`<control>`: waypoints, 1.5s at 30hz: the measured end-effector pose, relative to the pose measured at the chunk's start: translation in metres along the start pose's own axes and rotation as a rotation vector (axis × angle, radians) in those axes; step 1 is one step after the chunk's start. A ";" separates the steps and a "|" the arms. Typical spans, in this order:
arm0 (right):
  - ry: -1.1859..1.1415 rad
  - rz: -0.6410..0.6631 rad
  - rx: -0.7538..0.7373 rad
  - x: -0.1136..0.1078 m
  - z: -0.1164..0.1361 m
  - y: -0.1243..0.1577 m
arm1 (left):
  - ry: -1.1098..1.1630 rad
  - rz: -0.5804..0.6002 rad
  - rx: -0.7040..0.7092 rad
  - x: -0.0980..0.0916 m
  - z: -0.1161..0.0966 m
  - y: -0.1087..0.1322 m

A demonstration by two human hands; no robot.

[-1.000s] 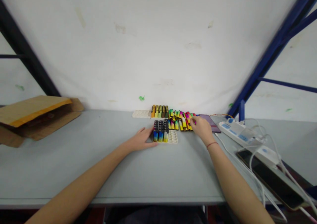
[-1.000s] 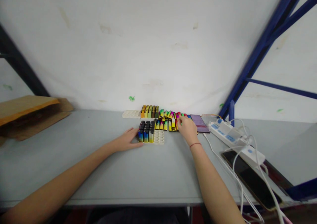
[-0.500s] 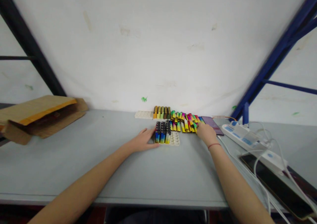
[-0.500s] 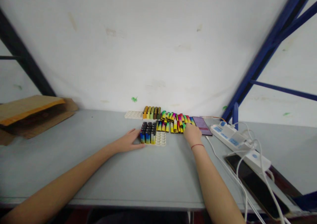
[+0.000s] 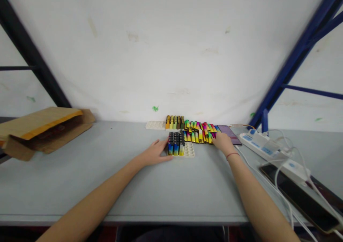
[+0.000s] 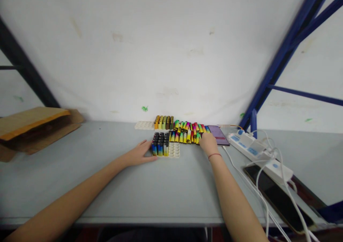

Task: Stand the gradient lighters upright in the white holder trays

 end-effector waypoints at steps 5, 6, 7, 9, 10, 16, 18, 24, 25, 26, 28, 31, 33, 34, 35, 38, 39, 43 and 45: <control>-0.007 -0.017 0.139 -0.010 0.002 -0.001 | 0.011 -0.012 0.006 0.000 0.000 0.000; -0.044 -0.023 0.147 -0.011 0.003 -0.001 | 0.011 -0.010 0.006 0.000 0.000 0.000; -0.093 -0.031 0.144 -0.012 0.005 0.000 | 0.010 -0.007 0.006 0.000 -0.001 0.000; -0.237 -0.054 0.083 -0.011 0.009 0.000 | 0.006 -0.004 0.004 -0.001 -0.002 0.000; -0.329 -0.070 0.029 -0.010 0.013 0.000 | 0.004 -0.004 0.004 -0.002 -0.003 0.000; -0.883 0.030 -0.096 0.005 0.040 0.007 | -0.015 0.004 0.003 -0.002 -0.002 0.000; -1.079 0.165 -0.031 0.011 0.051 0.013 | -0.020 0.004 0.006 -0.001 0.000 0.000; -1.492 0.377 0.210 0.019 0.075 0.035 | -0.002 -0.013 0.018 0.001 0.003 -0.001; -1.531 0.376 0.228 0.019 0.075 0.036 | -0.004 -0.013 0.016 0.001 0.003 -0.001; -1.566 0.369 0.243 0.019 0.075 0.037 | -0.007 -0.012 0.012 0.002 0.003 -0.002; -1.620 0.337 0.272 0.019 0.074 0.037 | -0.014 -0.007 0.006 0.002 0.003 -0.002; -1.659 0.231 0.296 0.022 0.070 0.035 | -0.022 0.002 -0.001 0.002 0.002 -0.002; -1.671 0.182 0.283 0.026 0.069 0.034 | -0.024 0.003 -0.006 0.002 0.002 -0.002; -1.684 0.178 0.264 0.028 0.069 0.033 | -0.024 0.002 -0.007 0.002 0.002 -0.002; -1.700 0.183 0.239 0.030 0.070 0.033 | -0.024 0.002 -0.005 0.002 0.002 -0.002; -1.733 0.216 0.194 0.034 0.071 0.033 | -0.029 0.002 0.003 0.002 0.002 -0.002; -1.732 0.223 0.204 0.035 0.071 0.032 | -0.031 0.002 0.006 0.002 0.002 -0.002; -1.731 0.204 0.290 0.038 0.068 0.031 | -0.032 0.000 0.001 0.002 0.003 -0.002; -1.751 0.173 0.314 0.039 0.068 0.030 | -0.031 -0.001 -0.001 0.002 0.003 -0.001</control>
Point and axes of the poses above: each hand's wrist, its own y-axis away from the middle knuckle, its own x-axis out of the palm, z = x × y, the point moved 3 cm from there along -y, towards the middle knuckle, and after that the axes turned 2 degrees about z, right-handed, at the moved point
